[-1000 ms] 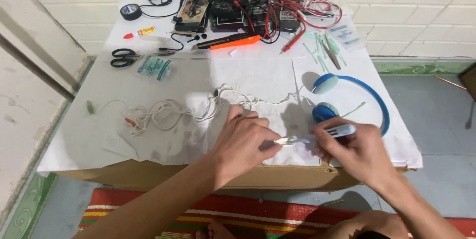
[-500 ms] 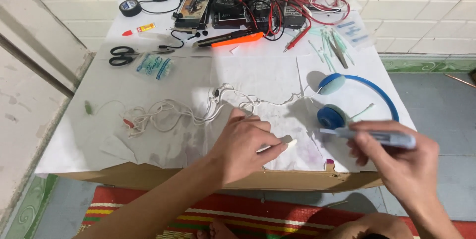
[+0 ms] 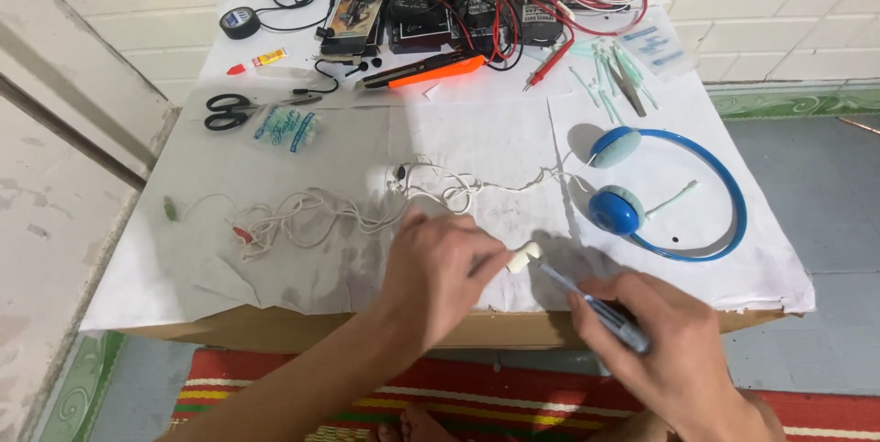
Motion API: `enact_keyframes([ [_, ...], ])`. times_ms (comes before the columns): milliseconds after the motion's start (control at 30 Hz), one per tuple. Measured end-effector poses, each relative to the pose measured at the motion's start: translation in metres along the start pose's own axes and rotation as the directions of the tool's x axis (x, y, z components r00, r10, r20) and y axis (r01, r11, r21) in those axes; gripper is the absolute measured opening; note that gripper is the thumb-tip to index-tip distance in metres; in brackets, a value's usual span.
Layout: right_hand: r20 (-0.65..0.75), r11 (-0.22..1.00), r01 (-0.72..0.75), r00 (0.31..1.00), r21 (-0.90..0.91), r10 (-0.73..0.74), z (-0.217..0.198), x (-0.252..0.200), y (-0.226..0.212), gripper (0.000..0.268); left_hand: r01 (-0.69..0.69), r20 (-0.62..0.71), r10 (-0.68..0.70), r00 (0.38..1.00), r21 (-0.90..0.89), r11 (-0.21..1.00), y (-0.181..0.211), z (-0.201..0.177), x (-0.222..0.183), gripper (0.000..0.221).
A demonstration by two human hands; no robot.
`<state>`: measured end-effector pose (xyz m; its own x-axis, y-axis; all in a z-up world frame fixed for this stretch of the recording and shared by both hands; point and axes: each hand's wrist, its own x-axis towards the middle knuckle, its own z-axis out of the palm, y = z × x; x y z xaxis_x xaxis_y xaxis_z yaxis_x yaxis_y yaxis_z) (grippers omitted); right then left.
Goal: Assembling a headset by connecting wires and small plastic components using a soldering tool and checking connections.
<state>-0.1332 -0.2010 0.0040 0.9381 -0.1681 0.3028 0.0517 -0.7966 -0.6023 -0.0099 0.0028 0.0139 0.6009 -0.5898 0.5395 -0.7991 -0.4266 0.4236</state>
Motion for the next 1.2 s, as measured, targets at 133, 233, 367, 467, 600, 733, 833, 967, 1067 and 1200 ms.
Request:
enact_keyframes([
  [133, -0.003, 0.999, -0.014, 1.000, 0.034, 0.014, 0.003, -0.004, -0.005, 0.017, -0.006, 0.096, -0.004, 0.995, 0.103, 0.995, -0.003, 0.012, -0.013, 0.011],
  [233, -0.035, 1.000, -0.008, 0.999, 0.010, 0.008, 0.006, -0.005, -0.007, 0.016, -0.029, 0.085, 0.014, 0.996, 0.181, 0.983, 0.001, 0.009, -0.011, 0.004],
  [367, -0.028, 0.998, 0.064, 0.998, -0.016, -0.064, 0.011, -0.008, 0.001, 0.015, -0.003, 0.096, -0.011, 0.995, 0.149, 0.989, 0.002, 0.010, -0.007, 0.014],
  [467, -0.005, 0.990, 0.138, 0.990, 0.015, -0.138, 0.015, -0.011, 0.021, 0.012, -0.008, 0.125, -0.009, 0.992, 0.142, 0.990, 0.003, 0.011, -0.006, 0.016],
  [600, -0.124, 0.986, 0.168, 0.979, 0.012, -0.165, 0.016, -0.008, 0.039, 0.011, -0.030, 0.096, 0.018, 0.995, 0.134, 0.991, 0.004, 0.011, -0.007, 0.018],
  [733, -0.035, 0.990, 0.143, 0.989, 0.005, -0.143, 0.016, 0.002, 0.035, 0.014, -0.064, 0.088, 0.051, 0.995, 0.152, 0.986, 0.001, 0.013, -0.008, 0.015],
  [833, 0.049, 0.981, 0.150, 0.986, 0.120, -0.157, 0.009, 0.009, 0.029, 0.016, -0.072, 0.110, 0.056, 0.992, 0.145, 0.987, -0.001, 0.013, -0.008, 0.007],
  [967, 0.073, 0.983, 0.185, 0.980, 0.010, -0.185, 0.015, 0.013, 0.040, 0.014, -0.032, 0.121, 0.017, 0.993, 0.127, 0.991, -0.001, 0.013, -0.007, 0.012],
  [1067, 0.082, 0.970, 0.240, 0.967, 0.030, -0.241, 0.016, 0.013, 0.045, 0.016, -0.034, 0.113, 0.020, 0.993, 0.128, 0.991, 0.000, 0.012, -0.006, 0.009],
  [1200, 0.049, 0.977, 0.205, 0.978, -0.052, -0.203, 0.015, 0.024, 0.040, 0.019, -0.020, 0.103, 0.007, 0.995, 0.133, 0.991, 0.004, 0.010, -0.005, 0.012],
])
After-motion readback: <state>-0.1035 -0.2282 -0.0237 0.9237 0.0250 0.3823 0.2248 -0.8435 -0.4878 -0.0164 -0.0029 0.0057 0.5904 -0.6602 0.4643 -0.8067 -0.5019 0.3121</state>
